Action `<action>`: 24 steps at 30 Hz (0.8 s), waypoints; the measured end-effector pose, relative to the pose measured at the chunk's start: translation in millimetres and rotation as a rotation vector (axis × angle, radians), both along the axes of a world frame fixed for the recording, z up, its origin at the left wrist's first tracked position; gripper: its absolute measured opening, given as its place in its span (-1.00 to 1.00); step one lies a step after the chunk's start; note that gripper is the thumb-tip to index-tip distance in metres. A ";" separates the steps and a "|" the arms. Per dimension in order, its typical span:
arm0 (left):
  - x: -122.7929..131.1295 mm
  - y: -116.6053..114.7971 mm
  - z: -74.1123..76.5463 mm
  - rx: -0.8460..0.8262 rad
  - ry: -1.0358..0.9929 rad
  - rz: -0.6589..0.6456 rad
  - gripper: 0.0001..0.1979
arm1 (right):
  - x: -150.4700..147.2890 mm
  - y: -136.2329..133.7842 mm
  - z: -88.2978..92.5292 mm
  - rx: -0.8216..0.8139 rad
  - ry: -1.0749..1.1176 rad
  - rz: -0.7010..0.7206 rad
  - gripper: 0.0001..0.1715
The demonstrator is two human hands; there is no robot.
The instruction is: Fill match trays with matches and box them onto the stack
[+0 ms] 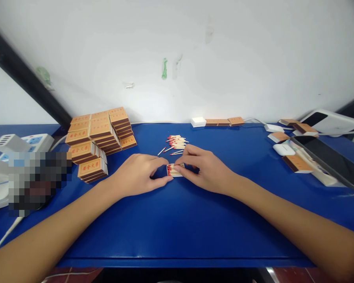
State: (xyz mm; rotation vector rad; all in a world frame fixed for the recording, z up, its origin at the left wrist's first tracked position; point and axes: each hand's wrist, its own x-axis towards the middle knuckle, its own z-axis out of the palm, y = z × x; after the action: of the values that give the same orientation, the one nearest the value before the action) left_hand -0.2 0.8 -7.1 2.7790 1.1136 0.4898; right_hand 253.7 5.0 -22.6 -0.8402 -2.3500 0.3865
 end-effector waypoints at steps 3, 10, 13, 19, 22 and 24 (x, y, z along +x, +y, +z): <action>-0.1 0.0 0.0 -0.002 0.004 0.002 -0.68 | -0.2 -0.9 -1.2 0.018 -0.003 0.020 -0.76; -1.4 -0.1 -1.8 0.003 0.002 0.005 -0.68 | 8.4 12.5 0.9 0.145 0.005 -0.030 -0.75; -2.4 -0.2 -2.9 -0.006 -0.005 0.015 -0.68 | 28.8 37.6 2.8 0.219 0.032 -0.269 -0.75; -1.9 0.2 -2.7 -0.019 -0.012 0.026 -0.68 | 82.3 86.2 3.1 0.199 -0.027 -0.749 -0.78; -1.9 -0.2 -2.1 -0.014 -0.011 0.022 -0.68 | 106.3 98.7 1.0 0.180 -0.154 -0.837 -0.71; -2.2 -0.5 -1.8 -0.011 -0.012 0.023 -0.68 | 122.2 105.0 0.6 0.211 -0.241 -0.878 -0.66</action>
State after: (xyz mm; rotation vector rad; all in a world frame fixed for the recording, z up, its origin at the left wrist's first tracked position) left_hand -2.4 0.3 -8.9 2.7527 1.1432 0.5006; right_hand 375.9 110.0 -22.0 -1.7440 -1.9145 -0.3388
